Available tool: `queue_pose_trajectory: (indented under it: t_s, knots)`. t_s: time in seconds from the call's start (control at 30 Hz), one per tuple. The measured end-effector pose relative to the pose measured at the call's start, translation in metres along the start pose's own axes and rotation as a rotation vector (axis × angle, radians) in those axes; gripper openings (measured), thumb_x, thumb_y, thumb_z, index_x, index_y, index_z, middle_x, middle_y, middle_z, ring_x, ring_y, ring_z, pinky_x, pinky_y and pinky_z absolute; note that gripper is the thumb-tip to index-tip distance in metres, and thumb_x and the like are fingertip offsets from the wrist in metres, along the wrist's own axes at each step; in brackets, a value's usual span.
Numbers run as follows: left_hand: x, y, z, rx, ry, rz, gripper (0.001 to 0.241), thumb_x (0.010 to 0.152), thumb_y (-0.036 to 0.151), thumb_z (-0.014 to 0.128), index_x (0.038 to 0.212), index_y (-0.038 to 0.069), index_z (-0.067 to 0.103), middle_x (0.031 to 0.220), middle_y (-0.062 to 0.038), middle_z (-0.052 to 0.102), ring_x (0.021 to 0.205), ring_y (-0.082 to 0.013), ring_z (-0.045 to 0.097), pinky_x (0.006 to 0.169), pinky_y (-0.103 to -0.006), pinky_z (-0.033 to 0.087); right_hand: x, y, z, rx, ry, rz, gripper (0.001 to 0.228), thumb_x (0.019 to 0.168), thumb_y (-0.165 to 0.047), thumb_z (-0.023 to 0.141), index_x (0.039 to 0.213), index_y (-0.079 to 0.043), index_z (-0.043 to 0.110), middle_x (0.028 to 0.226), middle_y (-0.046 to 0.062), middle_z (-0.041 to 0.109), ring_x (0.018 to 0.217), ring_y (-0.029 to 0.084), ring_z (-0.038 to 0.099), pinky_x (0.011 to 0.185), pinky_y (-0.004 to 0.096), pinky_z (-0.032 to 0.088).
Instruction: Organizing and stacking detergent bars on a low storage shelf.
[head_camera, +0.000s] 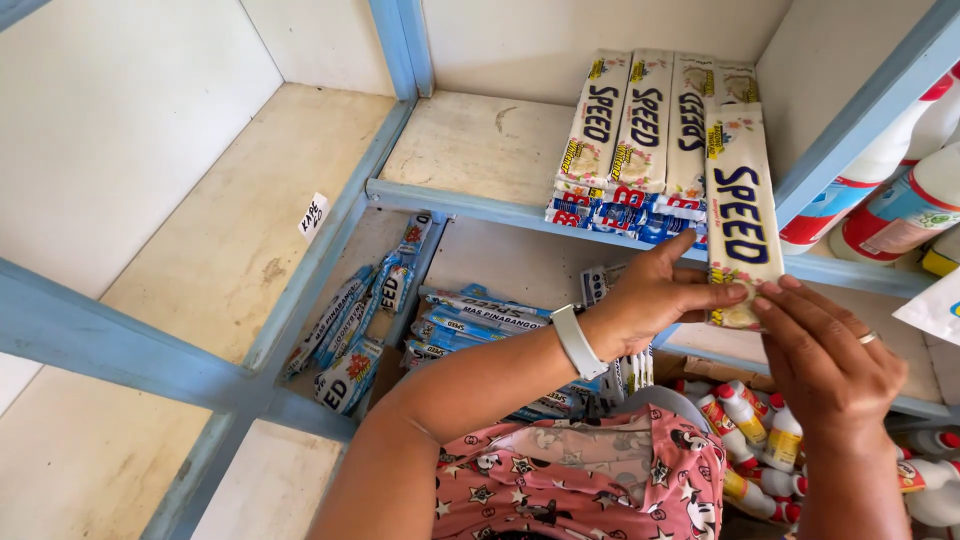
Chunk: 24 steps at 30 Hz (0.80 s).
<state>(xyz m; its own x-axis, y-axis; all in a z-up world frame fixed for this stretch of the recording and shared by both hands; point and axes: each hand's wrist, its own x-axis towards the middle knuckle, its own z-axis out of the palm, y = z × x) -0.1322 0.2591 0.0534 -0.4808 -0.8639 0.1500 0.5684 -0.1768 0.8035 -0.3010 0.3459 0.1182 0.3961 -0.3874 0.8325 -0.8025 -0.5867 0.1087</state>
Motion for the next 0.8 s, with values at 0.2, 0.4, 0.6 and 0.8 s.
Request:
queue_pose_trajectory:
  t_s: [0.2, 0.4, 0.6, 0.8]
  knots:
    - [0.009, 0.006, 0.01, -0.016, -0.077, 0.051, 0.063, 0.094, 0.008, 0.079, 0.145, -0.006, 0.043, 0.117, -0.017, 0.073, 0.106, -0.022, 0.072, 0.093, -0.0361, 0.06, 0.002, 0.012, -0.003, -0.041, 0.066, -0.078, 0.015, 0.096, 0.001, 0.076, 0.111, -0.004, 0.077, 0.11, 0.009, 0.076, 0.105, 0.027, 0.077, 0.086, 0.031, 0.06]
    - [0.016, 0.006, 0.015, 0.03, -0.099, 0.052, 0.09, 0.091, 0.012, 0.078, 0.167, 0.013, 0.03, 0.115, -0.014, 0.073, 0.103, -0.0196, 0.071, 0.088, -0.0342, 0.06, -0.015, 0.024, 0.0, -0.053, 0.065, -0.03, 0.01, 0.106, 0.0, 0.076, 0.114, -0.006, 0.076, 0.115, 0.009, 0.076, 0.109, 0.025, 0.077, 0.093, 0.029, 0.061]
    - [0.038, 0.018, -0.007, 0.138, -0.077, -0.004, 0.073, 0.095, 0.016, 0.078, 0.158, -0.001, 0.043, 0.118, -0.014, 0.074, 0.105, -0.0198, 0.071, 0.083, -0.0338, 0.062, 0.014, 0.027, 0.012, -0.062, 0.033, -0.056, 0.016, 0.101, 0.002, 0.076, 0.116, -0.005, 0.077, 0.111, 0.009, 0.076, 0.104, 0.024, 0.076, 0.089, 0.03, 0.061]
    - [0.003, 0.101, 0.021, 1.627, 0.101, 0.091, 0.053, 0.1, 0.042, 0.071, 0.147, 0.022, 0.057, 0.106, -0.003, 0.08, 0.087, -0.0206, 0.077, 0.075, -0.0342, 0.06, 0.029, 0.05, 0.037, -0.166, 0.072, -0.096, 0.021, 0.091, 0.005, 0.081, 0.108, -0.007, 0.077, 0.109, 0.008, 0.077, 0.098, 0.022, 0.076, 0.075, 0.032, 0.058]
